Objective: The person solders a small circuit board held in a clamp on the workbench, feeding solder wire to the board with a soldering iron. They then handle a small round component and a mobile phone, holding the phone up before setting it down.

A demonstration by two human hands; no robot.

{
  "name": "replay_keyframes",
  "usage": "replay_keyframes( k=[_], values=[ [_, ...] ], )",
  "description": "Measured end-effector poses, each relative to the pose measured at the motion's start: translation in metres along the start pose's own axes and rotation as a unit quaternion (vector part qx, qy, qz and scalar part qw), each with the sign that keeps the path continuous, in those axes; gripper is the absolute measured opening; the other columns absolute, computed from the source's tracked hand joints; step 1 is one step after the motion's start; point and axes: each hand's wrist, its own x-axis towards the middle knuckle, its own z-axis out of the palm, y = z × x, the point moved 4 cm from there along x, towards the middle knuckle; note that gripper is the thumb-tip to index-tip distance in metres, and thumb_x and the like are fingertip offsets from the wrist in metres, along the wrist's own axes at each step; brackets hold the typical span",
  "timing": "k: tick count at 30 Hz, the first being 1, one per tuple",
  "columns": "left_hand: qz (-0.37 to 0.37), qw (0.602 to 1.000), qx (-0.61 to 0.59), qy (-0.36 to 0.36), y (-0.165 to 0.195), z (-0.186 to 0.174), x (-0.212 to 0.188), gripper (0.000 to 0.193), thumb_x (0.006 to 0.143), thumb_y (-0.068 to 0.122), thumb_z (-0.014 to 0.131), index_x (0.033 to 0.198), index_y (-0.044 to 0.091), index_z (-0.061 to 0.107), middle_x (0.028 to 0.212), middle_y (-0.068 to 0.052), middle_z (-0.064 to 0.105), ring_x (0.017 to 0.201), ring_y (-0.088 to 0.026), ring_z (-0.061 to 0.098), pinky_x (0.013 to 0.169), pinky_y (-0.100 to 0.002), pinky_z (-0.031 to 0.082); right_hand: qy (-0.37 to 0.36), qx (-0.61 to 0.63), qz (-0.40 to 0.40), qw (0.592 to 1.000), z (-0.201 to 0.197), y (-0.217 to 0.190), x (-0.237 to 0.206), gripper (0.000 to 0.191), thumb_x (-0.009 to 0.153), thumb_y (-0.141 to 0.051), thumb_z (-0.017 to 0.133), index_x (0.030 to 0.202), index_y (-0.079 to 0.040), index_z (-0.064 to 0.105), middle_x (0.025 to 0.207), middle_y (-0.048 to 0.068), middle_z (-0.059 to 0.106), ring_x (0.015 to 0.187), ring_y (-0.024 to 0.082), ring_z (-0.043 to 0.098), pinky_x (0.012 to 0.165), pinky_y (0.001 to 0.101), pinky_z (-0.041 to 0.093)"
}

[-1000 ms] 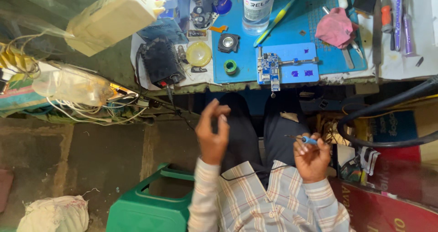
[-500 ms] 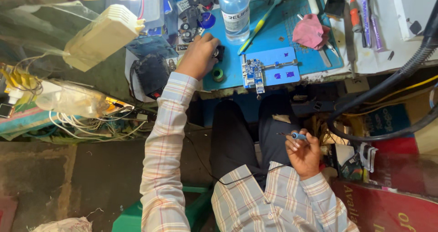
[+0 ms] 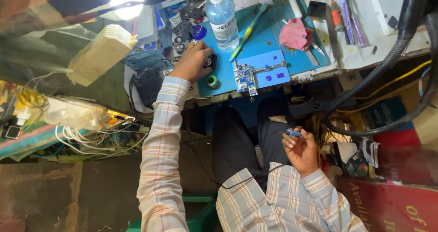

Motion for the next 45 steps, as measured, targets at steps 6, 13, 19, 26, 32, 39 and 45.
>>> replay_keyframes(
  k=[6, 13, 19, 26, 32, 39, 45],
  values=[
    [-0.013, 0.998, 0.029, 0.058, 0.009, -0.02, -0.01, 0.053, 0.069, 0.01, 0.085, 0.118, 0.005, 0.066, 0.112, -0.013, 0.062, 0.107, -0.038, 0.054, 0.091, -0.049, 0.045, -0.017, 0.02, -0.002, 1.0, -0.001, -0.001, -0.002, 0.017, 0.102, -0.016, 0.066, 0.101, 0.001, 0.064, 0.082, 0.006, 0.052, 0.077, 0.015, 0.048, 0.07, 0.0271, 0.044],
    [0.005, 0.948, -0.219, 0.229, 0.106, -0.041, -0.081, 0.058, 0.075, 0.003, 0.082, 0.129, 0.003, 0.06, 0.124, -0.015, 0.061, 0.12, -0.033, 0.06, 0.105, -0.04, 0.05, -0.049, 0.151, -0.016, 0.987, -0.007, -0.012, -0.004, 0.022, 0.106, -0.018, 0.067, 0.12, -0.001, 0.069, 0.096, 0.011, 0.059, 0.087, 0.018, 0.054, 0.075, 0.0282, 0.049],
    [-0.078, 0.89, -0.322, 0.312, 0.184, 0.009, -0.118, 0.065, 0.075, -0.002, 0.085, 0.135, 0.004, 0.063, 0.126, -0.011, 0.058, 0.106, -0.024, 0.066, 0.091, -0.032, 0.058, -0.156, -0.055, -0.124, 0.978, 0.033, -0.036, -0.027, 0.011, 0.109, -0.012, 0.067, 0.118, -0.006, 0.066, 0.105, 0.015, 0.065, 0.097, 0.023, 0.059, 0.082, 0.0321, 0.052],
    [-0.004, 0.893, -0.275, 0.355, 0.214, 0.015, -0.126, 0.062, 0.079, 0.0, 0.089, 0.135, 0.002, 0.063, 0.128, -0.013, 0.055, 0.112, -0.029, 0.065, 0.093, -0.035, 0.058, -0.142, -0.602, -0.315, 0.72, 0.122, -0.01, -0.061, 0.02, 0.101, -0.006, 0.072, 0.116, -0.007, 0.057, 0.107, 0.018, 0.069, 0.099, 0.023, 0.07, 0.091, 0.0338, 0.058],
    [0.014, 0.906, -0.242, 0.347, 0.217, 0.011, -0.132, 0.058, 0.082, 0.001, 0.091, 0.134, 0.002, 0.065, 0.128, -0.012, 0.056, 0.112, -0.028, 0.065, 0.095, -0.037, 0.058, -0.123, -0.62, -0.296, 0.717, 0.134, -0.002, -0.063, 0.022, 0.099, 0.0, 0.072, 0.111, -0.005, 0.055, 0.104, 0.018, 0.07, 0.099, 0.024, 0.07, 0.089, 0.0331, 0.059],
    [0.02, 0.915, -0.265, 0.305, 0.216, 0.009, -0.133, 0.061, 0.082, 0.001, 0.089, 0.136, 0.002, 0.063, 0.129, -0.011, 0.056, 0.113, -0.029, 0.065, 0.098, -0.037, 0.057, -0.112, -0.618, -0.305, 0.716, 0.139, -0.006, -0.063, 0.021, 0.1, 0.002, 0.07, 0.112, -0.005, 0.054, 0.102, 0.018, 0.068, 0.095, 0.022, 0.071, 0.087, 0.0332, 0.061],
    [-0.023, 0.872, -0.406, 0.271, 0.215, 0.021, -0.133, 0.063, 0.082, 0.0, 0.088, 0.139, 0.002, 0.061, 0.133, -0.015, 0.056, 0.113, -0.027, 0.068, 0.095, -0.034, 0.06, -0.113, -0.623, -0.306, 0.711, 0.134, -0.001, -0.058, 0.02, 0.101, 0.001, 0.07, 0.109, -0.005, 0.053, 0.102, 0.018, 0.068, 0.096, 0.023, 0.07, 0.091, 0.0355, 0.061]
  ],
)
